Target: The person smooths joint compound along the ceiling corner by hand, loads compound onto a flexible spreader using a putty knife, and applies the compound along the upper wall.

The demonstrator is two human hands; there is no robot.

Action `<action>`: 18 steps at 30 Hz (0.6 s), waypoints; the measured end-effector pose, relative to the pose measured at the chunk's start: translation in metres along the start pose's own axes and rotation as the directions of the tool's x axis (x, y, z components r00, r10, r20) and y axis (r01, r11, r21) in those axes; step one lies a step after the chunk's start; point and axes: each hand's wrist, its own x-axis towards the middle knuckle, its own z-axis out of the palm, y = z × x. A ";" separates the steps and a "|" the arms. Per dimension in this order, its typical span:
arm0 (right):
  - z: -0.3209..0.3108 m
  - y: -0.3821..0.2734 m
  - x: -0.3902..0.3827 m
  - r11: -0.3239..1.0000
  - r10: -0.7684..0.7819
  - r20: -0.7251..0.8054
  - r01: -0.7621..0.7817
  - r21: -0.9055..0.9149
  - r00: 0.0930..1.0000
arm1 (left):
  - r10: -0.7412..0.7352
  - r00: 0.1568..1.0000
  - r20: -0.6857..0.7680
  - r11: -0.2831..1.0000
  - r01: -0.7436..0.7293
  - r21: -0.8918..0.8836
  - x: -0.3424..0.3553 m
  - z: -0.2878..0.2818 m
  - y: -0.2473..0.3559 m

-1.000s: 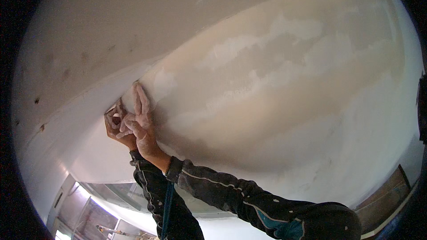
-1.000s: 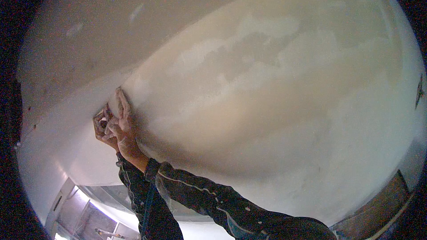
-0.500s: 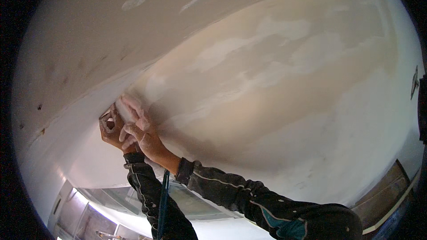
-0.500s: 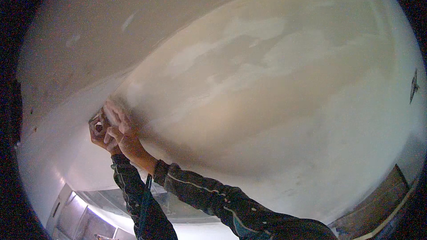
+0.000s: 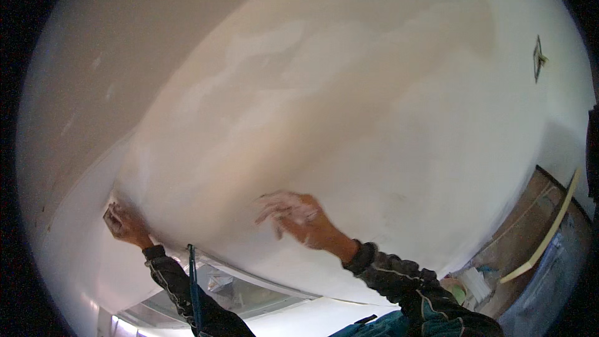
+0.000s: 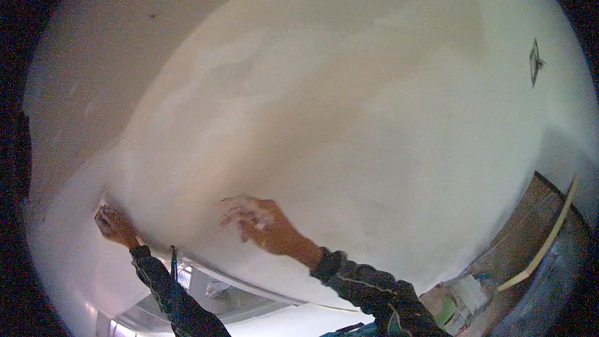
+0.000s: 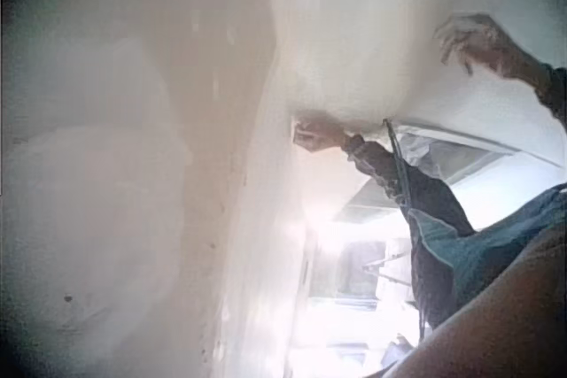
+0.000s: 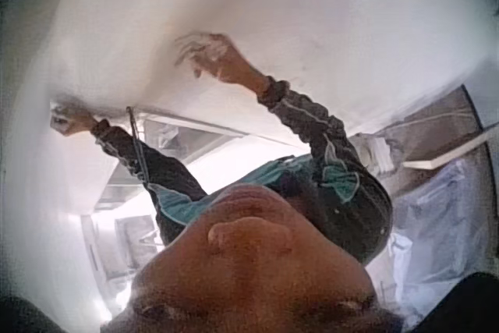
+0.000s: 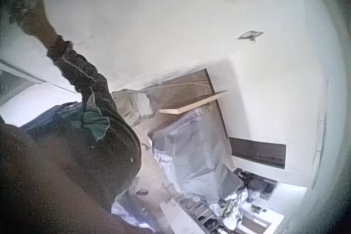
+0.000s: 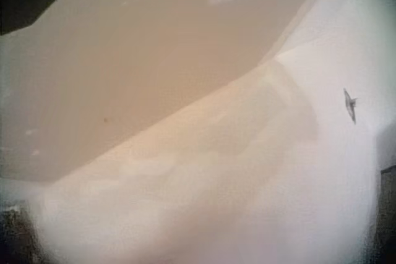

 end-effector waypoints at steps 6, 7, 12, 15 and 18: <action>-0.069 -0.072 -0.052 0.970 -0.148 -0.380 0.059 -0.236 0.913 | 0.234 0.969 -0.077 0.893 -0.183 0.412 -0.065 -0.050 -0.056; -0.068 -0.075 -0.064 0.961 -0.146 -0.449 0.018 -0.276 0.881 | 0.455 0.878 0.147 0.536 -0.402 0.743 -0.081 -0.088 -0.102; -0.087 -0.062 -0.186 0.851 -0.017 -0.786 -0.403 -0.336 0.618 | 0.048 0.899 0.436 0.545 -0.390 0.743 -0.290 -0.183 -0.079; -0.083 -0.089 -0.257 0.643 0.001 -0.887 -0.680 -0.352 0.461 | -0.148 0.737 0.660 0.876 -0.213 0.434 -0.368 -0.208 0.027; -0.076 -0.095 -0.306 0.521 0.009 -0.954 -0.815 -0.252 0.301 | -0.334 0.383 0.861 0.920 0.331 0.210 -0.416 -0.238 0.124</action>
